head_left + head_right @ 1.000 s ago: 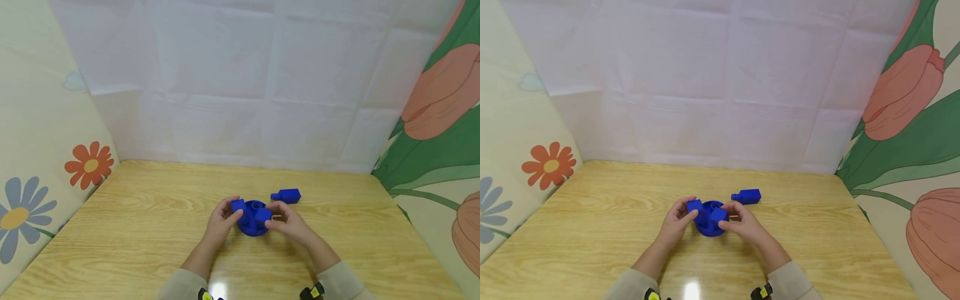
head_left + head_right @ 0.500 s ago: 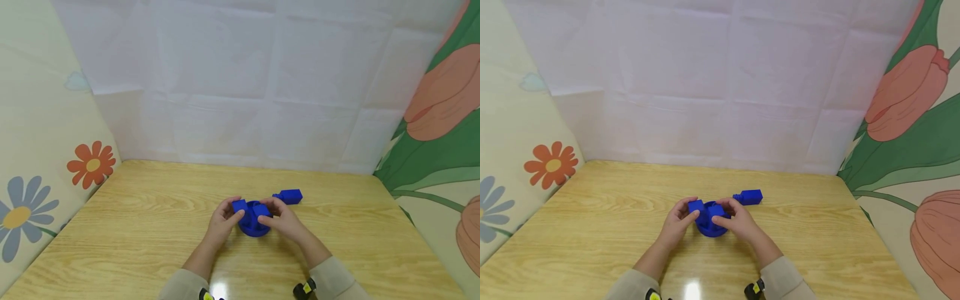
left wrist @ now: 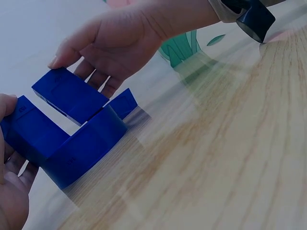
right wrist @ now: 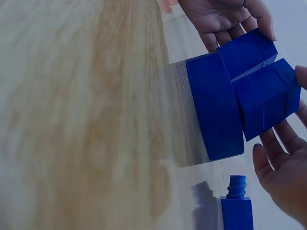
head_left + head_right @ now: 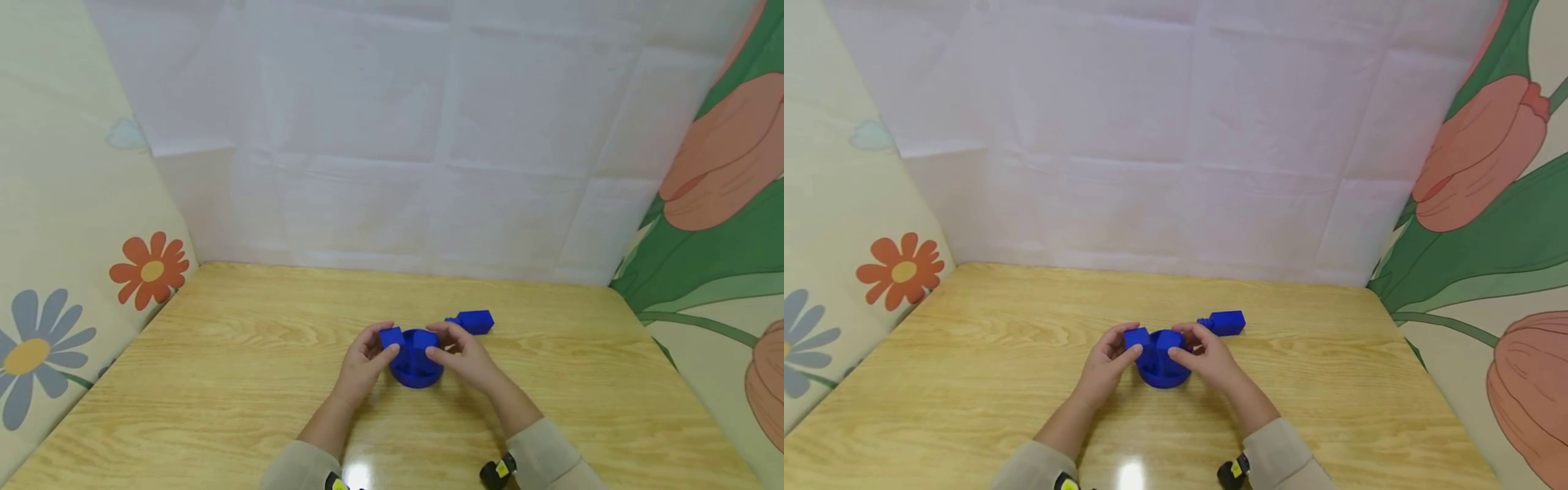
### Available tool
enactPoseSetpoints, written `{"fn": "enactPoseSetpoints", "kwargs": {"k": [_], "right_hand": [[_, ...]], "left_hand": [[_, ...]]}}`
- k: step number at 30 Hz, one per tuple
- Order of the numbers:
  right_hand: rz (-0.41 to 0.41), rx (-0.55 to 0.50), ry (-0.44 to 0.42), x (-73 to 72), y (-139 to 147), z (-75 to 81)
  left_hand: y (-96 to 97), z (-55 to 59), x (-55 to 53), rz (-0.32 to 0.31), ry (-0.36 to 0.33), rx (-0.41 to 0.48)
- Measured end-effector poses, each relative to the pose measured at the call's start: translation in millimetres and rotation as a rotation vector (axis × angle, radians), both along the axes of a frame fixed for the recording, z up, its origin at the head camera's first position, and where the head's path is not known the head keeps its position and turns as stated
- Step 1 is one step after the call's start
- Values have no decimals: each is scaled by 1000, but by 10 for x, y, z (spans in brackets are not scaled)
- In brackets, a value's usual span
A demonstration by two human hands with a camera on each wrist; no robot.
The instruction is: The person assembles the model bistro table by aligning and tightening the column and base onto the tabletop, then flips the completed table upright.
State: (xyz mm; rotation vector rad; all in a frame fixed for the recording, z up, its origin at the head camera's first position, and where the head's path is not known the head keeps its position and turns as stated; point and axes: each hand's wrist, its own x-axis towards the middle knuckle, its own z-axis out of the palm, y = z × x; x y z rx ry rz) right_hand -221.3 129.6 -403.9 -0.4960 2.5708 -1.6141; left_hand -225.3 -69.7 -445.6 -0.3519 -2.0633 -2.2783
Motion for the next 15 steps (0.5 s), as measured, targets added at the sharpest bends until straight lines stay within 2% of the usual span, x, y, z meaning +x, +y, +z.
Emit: {"fn": "enactPoseSetpoints", "kwargs": {"k": [8, 12, 15], "right_hand": [[32, 88, 28, 134, -77, 242], [49, 108, 19, 100, -73, 230], [46, 101, 6, 18, -50, 124]], "left_hand": [[5, -12, -1, 0, 11, 12], [3, -7, 3, 1, 5, 4], [4, 7, 10, 0, -7, 8]]}}
